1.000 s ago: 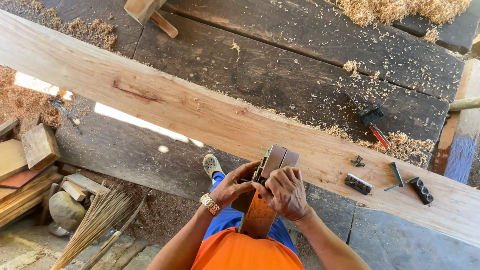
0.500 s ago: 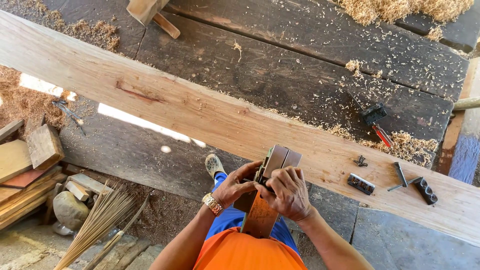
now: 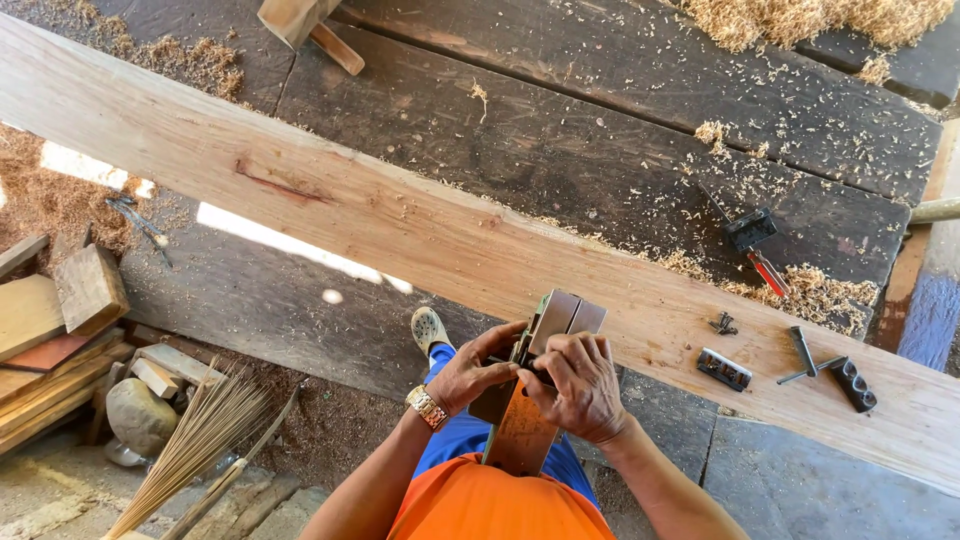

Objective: Assembling and adjusting the metal blades and base plates of an electric hand planer on a wooden workbench.

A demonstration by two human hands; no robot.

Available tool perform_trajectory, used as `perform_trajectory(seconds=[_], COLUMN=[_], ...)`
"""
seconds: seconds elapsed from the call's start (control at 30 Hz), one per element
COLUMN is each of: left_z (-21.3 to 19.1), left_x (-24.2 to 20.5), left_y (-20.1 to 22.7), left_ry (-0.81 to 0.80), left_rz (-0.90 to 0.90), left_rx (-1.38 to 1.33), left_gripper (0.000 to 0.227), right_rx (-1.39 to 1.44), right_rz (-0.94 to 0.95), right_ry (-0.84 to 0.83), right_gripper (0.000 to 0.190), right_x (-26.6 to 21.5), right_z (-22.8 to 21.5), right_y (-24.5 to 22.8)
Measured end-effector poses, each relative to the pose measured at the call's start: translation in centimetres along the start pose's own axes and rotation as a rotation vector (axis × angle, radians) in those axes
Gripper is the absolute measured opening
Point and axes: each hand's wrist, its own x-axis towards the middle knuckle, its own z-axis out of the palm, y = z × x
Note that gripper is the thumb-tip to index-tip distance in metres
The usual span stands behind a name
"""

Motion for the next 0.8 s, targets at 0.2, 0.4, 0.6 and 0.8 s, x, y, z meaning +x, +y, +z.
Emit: perform_trajectory(seconds=[0.2,0.4,0.6,0.8], left_z=[0.4,0.0,-0.6,-0.3], left_x=[0.0,0.1,0.2,0.1], left_y=[0.7,0.2,-1.0,-0.4], left_ry=[0.020,0.010,0.017,-0.011], left_rz=[-0.007,0.034,0.071,0.027], left_rx=[0.059,0.128,0.147,0.047], left_gripper=[0.069,0.070,0.068,0.069], right_rx=[-0.054,-0.052,-0.035,0.002], right_rz=[0.018,0.029,-0.027,-0.051], right_ry=[-0.031,-0.038,-0.029,-0.071], right_gripper=[0.032,0.022,0.018,0.025], right_x=[-1.1,-0.9,-0.5,0.0], right_z=[1.0,0.7,0.1,-0.6], right_y=[0.8,0.7,0.6,0.1])
